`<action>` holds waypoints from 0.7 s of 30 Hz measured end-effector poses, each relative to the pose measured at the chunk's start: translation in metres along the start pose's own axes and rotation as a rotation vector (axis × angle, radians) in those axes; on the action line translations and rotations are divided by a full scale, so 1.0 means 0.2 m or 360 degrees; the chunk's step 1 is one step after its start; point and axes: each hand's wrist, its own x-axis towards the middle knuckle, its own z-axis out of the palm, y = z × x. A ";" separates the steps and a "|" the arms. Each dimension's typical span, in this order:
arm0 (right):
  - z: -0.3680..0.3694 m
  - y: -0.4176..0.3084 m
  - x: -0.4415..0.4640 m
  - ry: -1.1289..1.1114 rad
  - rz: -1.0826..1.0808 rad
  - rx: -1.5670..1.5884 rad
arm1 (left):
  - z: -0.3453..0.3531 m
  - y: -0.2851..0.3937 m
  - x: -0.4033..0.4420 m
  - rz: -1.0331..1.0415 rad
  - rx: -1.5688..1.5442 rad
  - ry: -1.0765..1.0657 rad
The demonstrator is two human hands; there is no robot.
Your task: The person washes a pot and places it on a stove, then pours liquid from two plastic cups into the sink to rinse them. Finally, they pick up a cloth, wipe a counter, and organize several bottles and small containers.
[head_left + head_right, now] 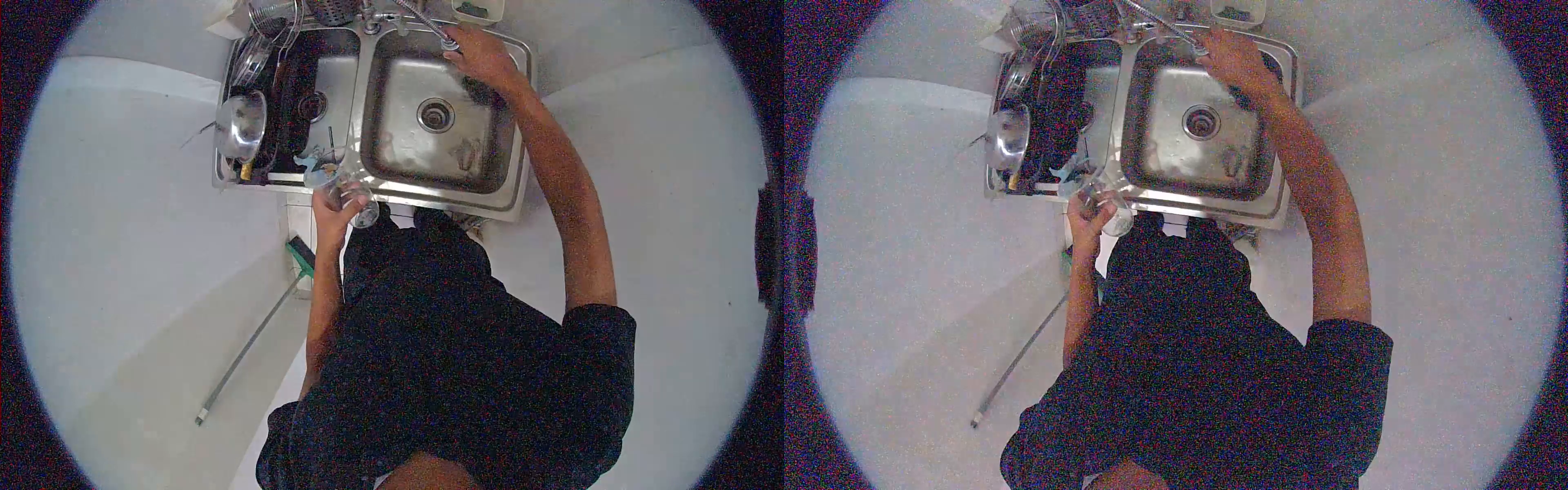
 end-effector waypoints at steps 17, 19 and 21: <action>-0.27 -0.08 -0.06 -0.0404 -0.0079 0.0025 | -0.09 0.12 -0.02 -0.0118 0.0060 -0.0063; -0.30 -0.24 -0.12 -0.0420 0.0022 0.0020 | -0.24 0.09 -0.01 -0.0110 -0.0009 -0.0179; -0.32 -0.32 -0.14 -0.0463 0.0055 0.0066 | -0.28 0.08 -0.01 -0.0092 -0.0051 -0.0216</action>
